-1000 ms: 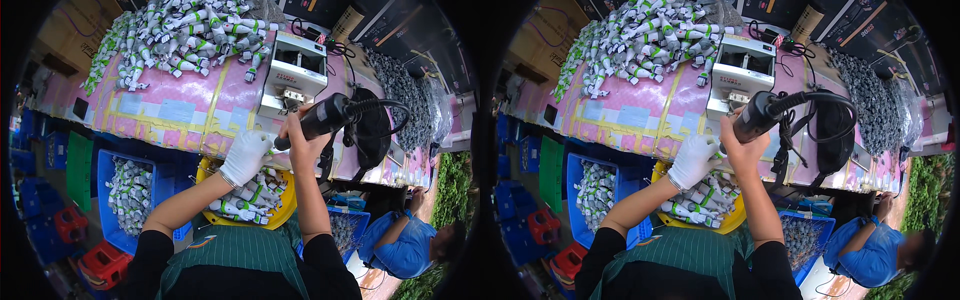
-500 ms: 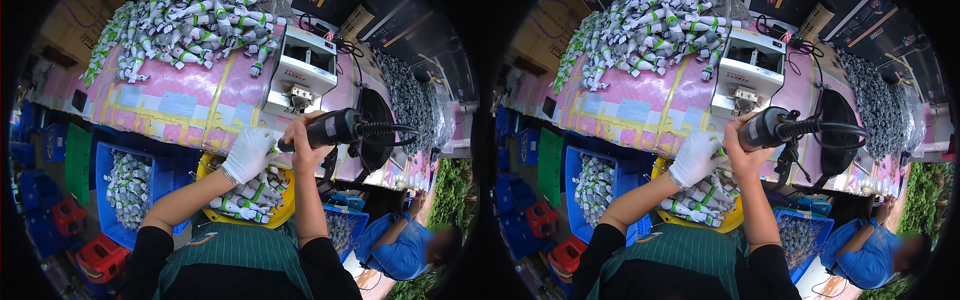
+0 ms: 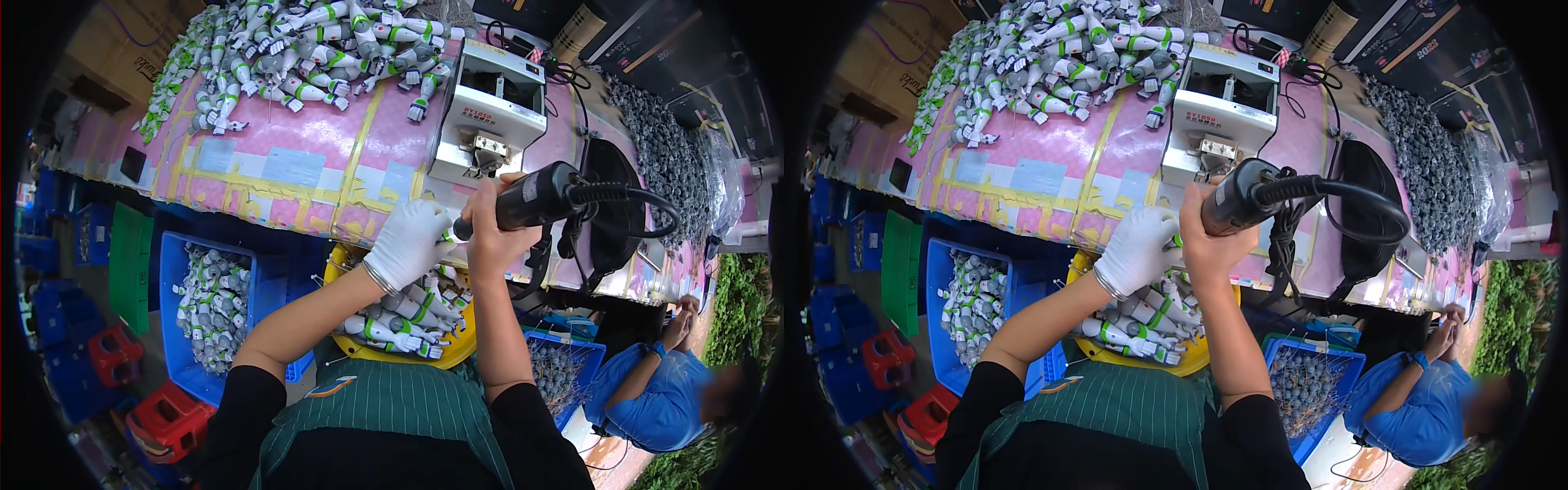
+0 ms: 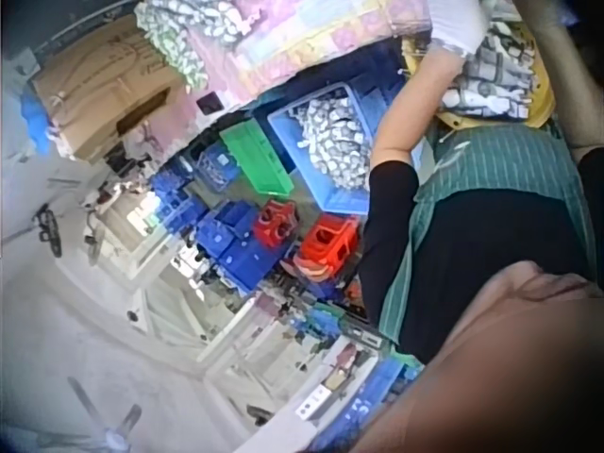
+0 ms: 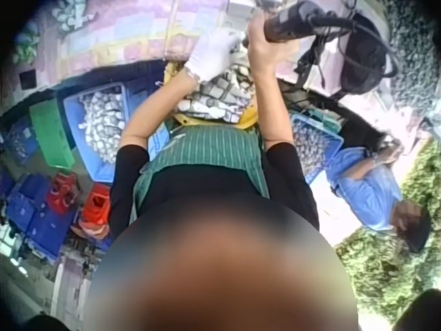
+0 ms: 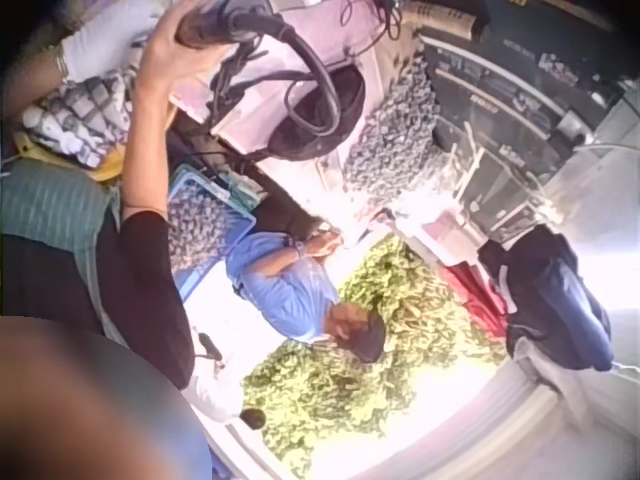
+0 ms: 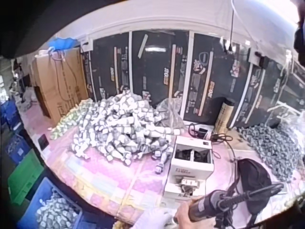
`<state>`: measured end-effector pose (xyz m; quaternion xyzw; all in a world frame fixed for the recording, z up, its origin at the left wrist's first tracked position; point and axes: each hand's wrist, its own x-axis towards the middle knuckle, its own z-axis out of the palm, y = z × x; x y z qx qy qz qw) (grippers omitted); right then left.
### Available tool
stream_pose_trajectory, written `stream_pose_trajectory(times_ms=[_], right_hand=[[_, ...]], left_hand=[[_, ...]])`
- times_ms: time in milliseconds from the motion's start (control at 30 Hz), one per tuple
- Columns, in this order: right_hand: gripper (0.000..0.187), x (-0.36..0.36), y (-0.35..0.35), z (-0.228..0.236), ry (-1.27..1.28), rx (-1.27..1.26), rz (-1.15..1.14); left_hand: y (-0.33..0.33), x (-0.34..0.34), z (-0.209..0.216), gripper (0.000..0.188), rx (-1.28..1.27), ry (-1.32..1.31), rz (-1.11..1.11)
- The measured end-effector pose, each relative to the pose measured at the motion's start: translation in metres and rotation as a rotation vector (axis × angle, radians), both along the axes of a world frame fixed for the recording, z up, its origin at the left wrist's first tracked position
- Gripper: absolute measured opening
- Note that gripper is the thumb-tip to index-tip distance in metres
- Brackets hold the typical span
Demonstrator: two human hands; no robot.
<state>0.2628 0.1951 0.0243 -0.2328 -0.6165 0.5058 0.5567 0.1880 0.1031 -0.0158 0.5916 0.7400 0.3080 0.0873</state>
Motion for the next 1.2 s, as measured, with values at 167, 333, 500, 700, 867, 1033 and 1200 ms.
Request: stream_pose_trajectory(times_ms=[167,333,500,700,867,1033,1200], right_hand=[[0.020,0.010,0.006,0.024,0.014,-0.148,0.191],[0.019,0.016,0.013,0.053,0.134,-0.197,0.232],[0.021,0.006,0.019,0.063,0.077,-0.156,0.176],[0.022,0.013,0.043,0.070,0.157,-0.081,0.207],[0.021,0.007,0.051,0.073,0.197,-0.065,0.190],[0.019,-0.012,0.051,0.081,0.214,-0.042,0.184],[0.018,-0.028,0.055,0.087,0.185,0.013,0.141]], left_hand=[[-0.009,0.001,-0.001,0.025,0.045,0.041,-0.052],[-0.064,0.028,-0.003,0.017,-0.045,0.112,-0.335],[-0.092,-0.010,0.024,0.035,0.068,-0.246,-0.404],[-0.134,-0.214,0.025,0.027,0.259,0.405,0.558],[-0.174,-0.347,0.007,0.044,-0.003,0.828,0.794],[-0.154,-0.345,0.006,0.045,-0.157,0.548,0.637],[-0.124,-0.257,0.010,0.046,-0.144,0.419,0.595]])
